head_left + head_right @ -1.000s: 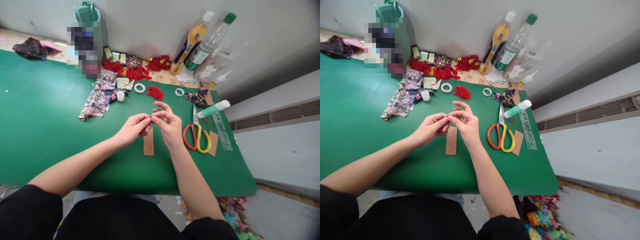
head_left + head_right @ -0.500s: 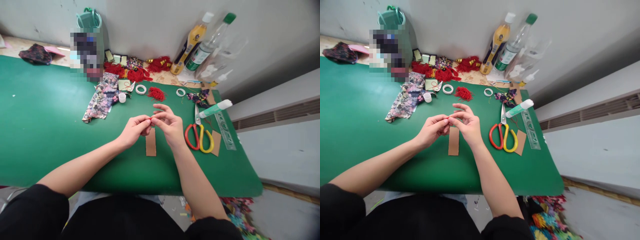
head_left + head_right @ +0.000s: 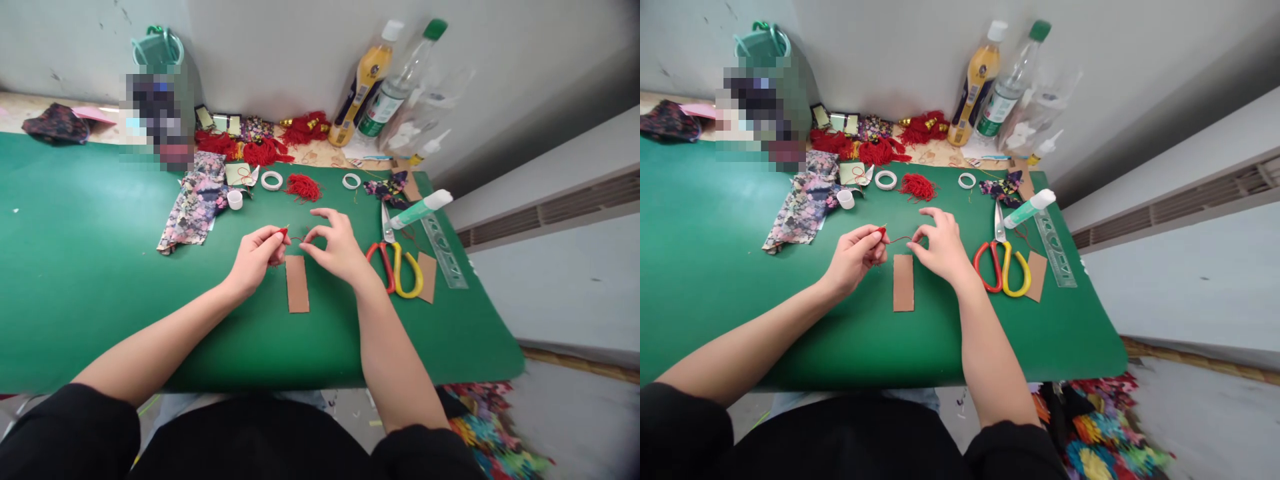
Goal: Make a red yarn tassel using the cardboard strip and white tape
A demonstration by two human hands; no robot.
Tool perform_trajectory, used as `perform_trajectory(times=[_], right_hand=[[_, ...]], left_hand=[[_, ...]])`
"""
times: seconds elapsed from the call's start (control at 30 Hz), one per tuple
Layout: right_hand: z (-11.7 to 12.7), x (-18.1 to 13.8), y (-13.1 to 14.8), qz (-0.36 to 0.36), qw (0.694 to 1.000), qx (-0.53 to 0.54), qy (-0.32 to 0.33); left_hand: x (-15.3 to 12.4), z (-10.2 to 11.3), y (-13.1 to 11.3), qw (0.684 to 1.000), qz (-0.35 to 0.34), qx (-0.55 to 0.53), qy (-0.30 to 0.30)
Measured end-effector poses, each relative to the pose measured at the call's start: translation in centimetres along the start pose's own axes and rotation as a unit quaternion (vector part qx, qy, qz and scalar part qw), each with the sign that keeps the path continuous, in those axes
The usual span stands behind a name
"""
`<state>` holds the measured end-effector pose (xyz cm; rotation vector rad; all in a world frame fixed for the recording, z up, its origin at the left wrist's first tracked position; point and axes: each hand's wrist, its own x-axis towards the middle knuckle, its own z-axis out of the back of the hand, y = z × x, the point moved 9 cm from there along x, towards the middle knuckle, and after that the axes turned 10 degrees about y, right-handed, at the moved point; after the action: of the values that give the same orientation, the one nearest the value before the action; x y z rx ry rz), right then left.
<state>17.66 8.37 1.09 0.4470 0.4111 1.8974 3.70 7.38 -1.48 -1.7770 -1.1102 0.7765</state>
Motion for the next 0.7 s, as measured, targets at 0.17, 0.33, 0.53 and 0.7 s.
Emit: perform_trajectory(times=[0.17,0.33,0.53,0.7], right_hand=[[-0.2,0.2,-0.5,-0.030,0.994,-0.102,-0.014],[-1.2,0.8,-1.6,-0.048,0.993,-0.107,-0.002],[-1.5,1.0,-0.8,-0.027,0.994,-0.103,-0.020],[1.8,0.1,-0.9,-0.023,0.988,0.039,-0.151]], left_hand=[[0.0,0.1,-0.1,1.000,0.001,0.000,-0.009],[-0.1,0.1,0.2,1.000,0.004,0.004,-0.004],[0.0,-0.3,0.7,1.000,0.012,0.008,0.010],[0.2,0.0,0.5,1.000,0.007,0.008,0.005]])
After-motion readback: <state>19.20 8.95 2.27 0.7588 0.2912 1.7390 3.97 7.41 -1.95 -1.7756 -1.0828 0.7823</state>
